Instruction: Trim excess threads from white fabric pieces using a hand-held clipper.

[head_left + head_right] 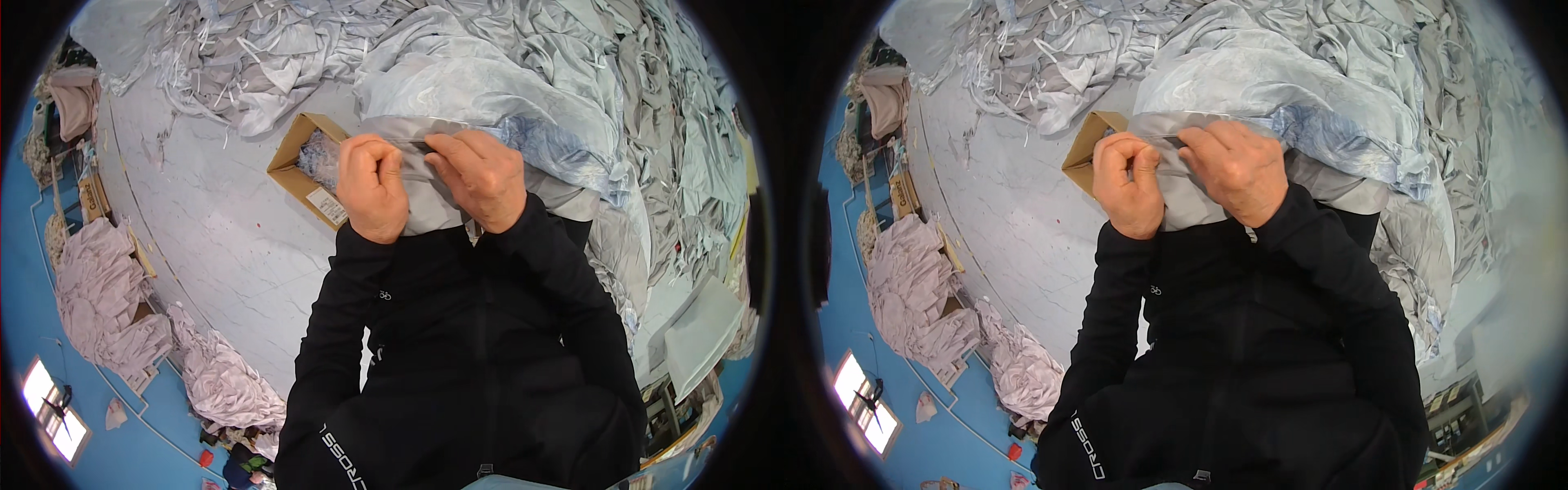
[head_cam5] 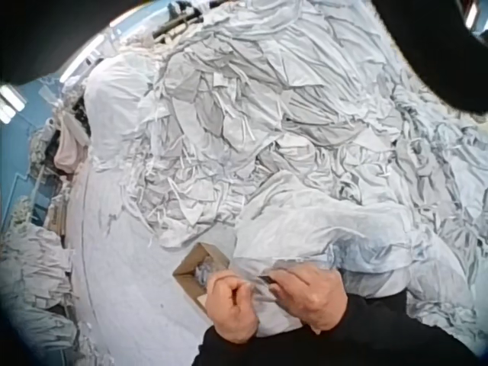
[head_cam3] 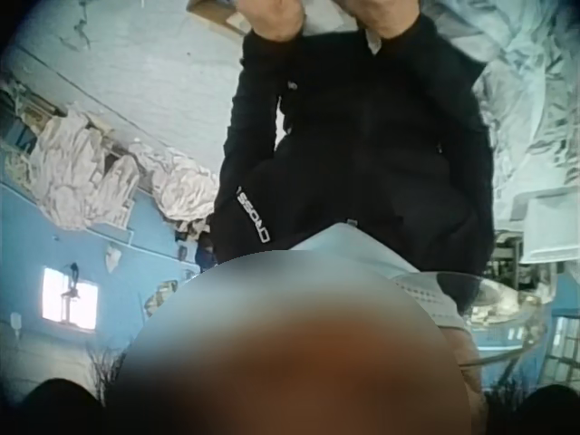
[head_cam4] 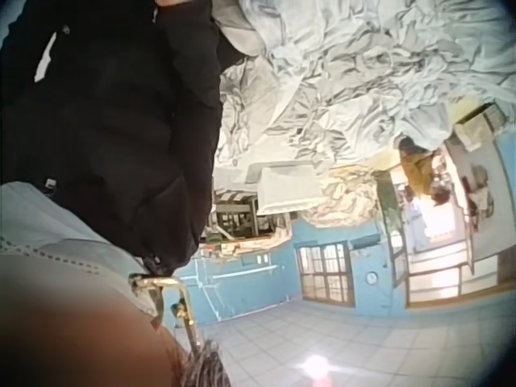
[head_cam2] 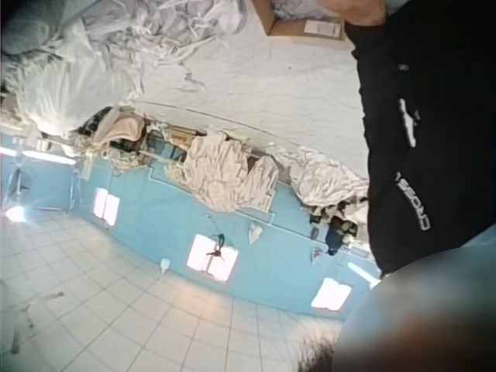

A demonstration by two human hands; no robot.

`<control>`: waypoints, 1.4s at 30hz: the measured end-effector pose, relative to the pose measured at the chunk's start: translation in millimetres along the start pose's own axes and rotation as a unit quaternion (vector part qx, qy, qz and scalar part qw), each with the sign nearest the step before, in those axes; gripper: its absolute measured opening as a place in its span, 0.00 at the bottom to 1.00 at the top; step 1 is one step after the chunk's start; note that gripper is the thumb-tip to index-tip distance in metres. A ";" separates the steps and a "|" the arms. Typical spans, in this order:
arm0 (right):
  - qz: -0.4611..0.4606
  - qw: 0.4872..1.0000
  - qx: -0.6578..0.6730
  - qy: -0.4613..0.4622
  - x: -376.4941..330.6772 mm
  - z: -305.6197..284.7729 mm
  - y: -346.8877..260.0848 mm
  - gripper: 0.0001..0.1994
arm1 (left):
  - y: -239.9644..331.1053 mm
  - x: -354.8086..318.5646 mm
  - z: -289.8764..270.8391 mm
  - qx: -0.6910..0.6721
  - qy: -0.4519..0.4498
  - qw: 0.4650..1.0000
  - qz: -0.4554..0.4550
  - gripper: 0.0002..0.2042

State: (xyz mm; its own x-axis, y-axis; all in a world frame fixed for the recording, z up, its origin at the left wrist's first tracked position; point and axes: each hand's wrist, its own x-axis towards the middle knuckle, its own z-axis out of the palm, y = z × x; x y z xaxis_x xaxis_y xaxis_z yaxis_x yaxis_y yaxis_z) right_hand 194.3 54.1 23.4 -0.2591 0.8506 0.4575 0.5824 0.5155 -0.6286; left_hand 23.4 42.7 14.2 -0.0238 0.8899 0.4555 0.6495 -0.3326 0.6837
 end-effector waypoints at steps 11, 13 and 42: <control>0.063 0.996 0.069 -0.012 2.9 -10.1 1.5 0.11 | -71.0 -14.9 -53.2 0.364 0.038 0.930 -0.025 0.15; 0.067 0.995 0.072 -0.015 2.8 -9.3 2.5 0.12 | -45.4 -3.8 -45.0 0.134 0.066 0.988 -0.037 0.17; 0.139 0.983 0.121 -0.018 8.0 11.2 1.0 0.12 | -14.0 -2.1 10.0 -0.066 0.086 0.993 -0.053 0.07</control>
State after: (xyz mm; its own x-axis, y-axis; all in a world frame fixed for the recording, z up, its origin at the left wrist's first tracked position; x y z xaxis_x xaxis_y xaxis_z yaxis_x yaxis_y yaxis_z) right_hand 184.1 62.6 19.4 -0.1462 0.9628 0.2275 0.4348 0.2691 -0.8594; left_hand 21.9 48.6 -2.1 -0.2236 0.8593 0.4601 0.5321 -0.2879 0.7963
